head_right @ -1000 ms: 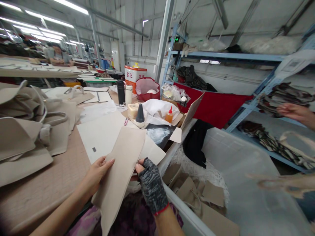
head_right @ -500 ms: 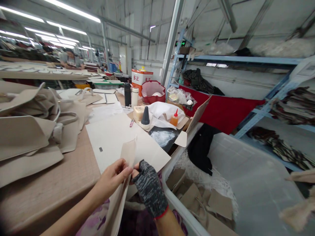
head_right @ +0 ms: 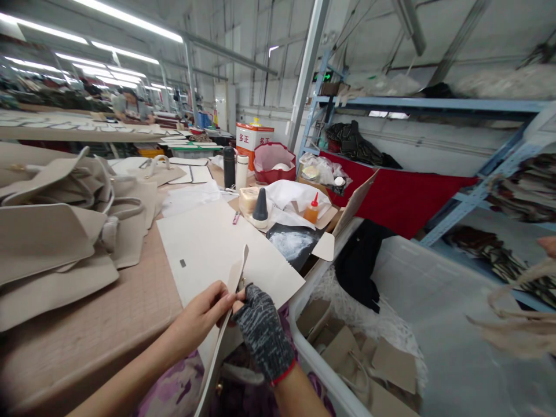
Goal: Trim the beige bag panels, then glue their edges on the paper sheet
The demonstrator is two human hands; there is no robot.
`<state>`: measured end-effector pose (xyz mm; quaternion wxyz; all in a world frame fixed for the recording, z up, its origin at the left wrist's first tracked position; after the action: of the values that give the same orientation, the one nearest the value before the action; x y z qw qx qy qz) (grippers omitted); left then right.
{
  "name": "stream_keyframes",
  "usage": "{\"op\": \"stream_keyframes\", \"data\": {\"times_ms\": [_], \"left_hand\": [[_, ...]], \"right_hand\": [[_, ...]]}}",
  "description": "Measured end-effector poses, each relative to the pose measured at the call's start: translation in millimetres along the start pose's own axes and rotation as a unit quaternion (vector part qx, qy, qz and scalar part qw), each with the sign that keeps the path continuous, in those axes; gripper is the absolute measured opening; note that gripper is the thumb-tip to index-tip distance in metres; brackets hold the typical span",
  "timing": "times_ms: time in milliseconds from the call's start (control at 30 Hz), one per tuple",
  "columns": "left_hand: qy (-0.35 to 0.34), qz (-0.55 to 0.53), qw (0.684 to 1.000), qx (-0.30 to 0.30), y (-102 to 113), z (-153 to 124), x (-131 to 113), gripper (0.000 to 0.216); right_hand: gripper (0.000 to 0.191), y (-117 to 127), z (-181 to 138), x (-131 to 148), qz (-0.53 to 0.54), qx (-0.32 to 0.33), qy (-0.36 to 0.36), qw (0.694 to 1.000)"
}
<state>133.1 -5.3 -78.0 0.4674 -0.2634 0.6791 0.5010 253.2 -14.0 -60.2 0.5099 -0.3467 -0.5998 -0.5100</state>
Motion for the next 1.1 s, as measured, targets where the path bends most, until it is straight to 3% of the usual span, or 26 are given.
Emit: {"op": "stream_keyframes", "data": {"times_ms": [333,467,533,600,700,767,867,1000,1100], "left_hand": [[-0.011,-0.062,0.998,-0.021,0.4,-1.9,3.9,0.025],[0.005,-0.11,0.993,-0.038,1.4,-1.7,7.3,0.022],[0.014,-0.058,0.997,-0.05,5.2,-3.3,6.0,0.02],[0.029,0.066,0.996,-0.046,9.3,-5.6,2.2,0.018],[0.049,0.246,0.968,-0.004,12.5,-8.4,-3.7,0.022],[0.041,0.301,0.953,0.01,15.6,-9.3,-7.2,0.024],[0.02,0.315,0.948,-0.025,29.2,-10.6,-11.6,0.024],[0.008,0.277,0.951,-0.135,58.7,-15.8,-18.6,0.023],[-0.018,0.25,0.953,-0.173,64.0,-17.0,-27.8,0.023]], "right_hand": [[0.016,-9.5,2.8,-7.9,0.105,0.044,-0.014,0.993],[0.014,-9.1,5.1,-7.5,0.08,0.04,-0.011,0.996],[0.015,-11.4,6.9,-10.7,0.054,0.035,-0.021,0.998],[0.015,-15.6,8.5,-15.0,0.028,0.025,-0.027,0.999],[0.012,-21.1,9.0,-16.3,-0.03,-0.004,-0.004,1.0],[0.011,-20.8,7.8,-14.4,-0.055,-0.003,-0.001,0.998],[0.013,-5.3,5.8,-11.8,-0.049,0.013,-0.022,0.998],[0.012,38.4,8.1,-16.1,-0.02,-0.034,-0.044,0.998],[0.014,55.1,13.2,-19.3,-0.016,-0.05,-0.045,0.998]]}}
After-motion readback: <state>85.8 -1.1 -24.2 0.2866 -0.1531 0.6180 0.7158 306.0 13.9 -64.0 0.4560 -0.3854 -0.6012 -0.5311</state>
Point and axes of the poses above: each hand's wrist, its own z-axis towards the middle knuckle, its own y-axis out of the back of the hand, x = y × z, the point moved 4 cm from there along z, towards the middle knuckle, and after that the axes turned 8 degrees about x, right-handed, at the moved point
